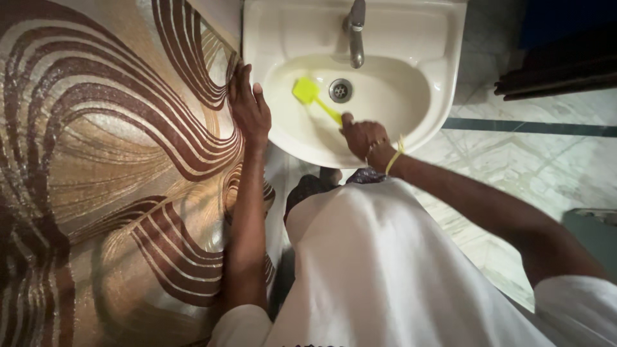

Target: The person cleans the interior of a white pedestal sink using a yellow sponge brush. They scrub the bowl, the drain area, and the sides of the sink.

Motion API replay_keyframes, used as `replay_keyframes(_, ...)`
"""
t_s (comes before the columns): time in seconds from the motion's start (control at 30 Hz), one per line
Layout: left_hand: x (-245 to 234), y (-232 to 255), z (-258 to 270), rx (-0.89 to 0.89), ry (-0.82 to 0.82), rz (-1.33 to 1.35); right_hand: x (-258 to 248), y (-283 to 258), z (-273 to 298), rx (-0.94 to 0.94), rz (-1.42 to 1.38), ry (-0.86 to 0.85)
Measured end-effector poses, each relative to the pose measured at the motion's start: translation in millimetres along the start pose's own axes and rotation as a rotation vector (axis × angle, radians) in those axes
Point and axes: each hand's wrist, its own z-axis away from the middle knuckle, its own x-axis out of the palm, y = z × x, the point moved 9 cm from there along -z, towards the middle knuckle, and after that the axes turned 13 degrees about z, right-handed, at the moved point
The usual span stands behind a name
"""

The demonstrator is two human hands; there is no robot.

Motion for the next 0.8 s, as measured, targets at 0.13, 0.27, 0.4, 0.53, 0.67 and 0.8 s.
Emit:
replay_keyframes(0.13,3.2,-1.0,-1.3,-0.001,-0.003,-0.031,-2.9,24.6,-23.8,-0.031,0.184,0.137)
replay_keyframes(0.27,-0.3,-5.0,2.9,-0.005,0.009,-0.032,-18.7,90.4,1.8,0.022,0.31,0.244)
replay_keyframes(0.4,-1.9,-13.0,4.0,0.001,0.046,-0.019,-16.1,146.4,73.5,0.141,0.31,-0.064)
replay_keyframes(0.53,-2.8,-20.9,6.4,-0.017,0.039,0.008,-10.1,129.6,117.3,0.066,0.173,-0.288)
replay_keyframes(0.67,-2.7,-21.5,6.5,-0.003,0.045,0.045,2.3,78.7,107.8,-0.042,-0.137,-0.434)
replay_keyframes(0.8,-6.3,-15.1,6.3,0.033,0.071,-0.001,-13.7,6.4,35.5,-0.244,-0.284,-0.104)
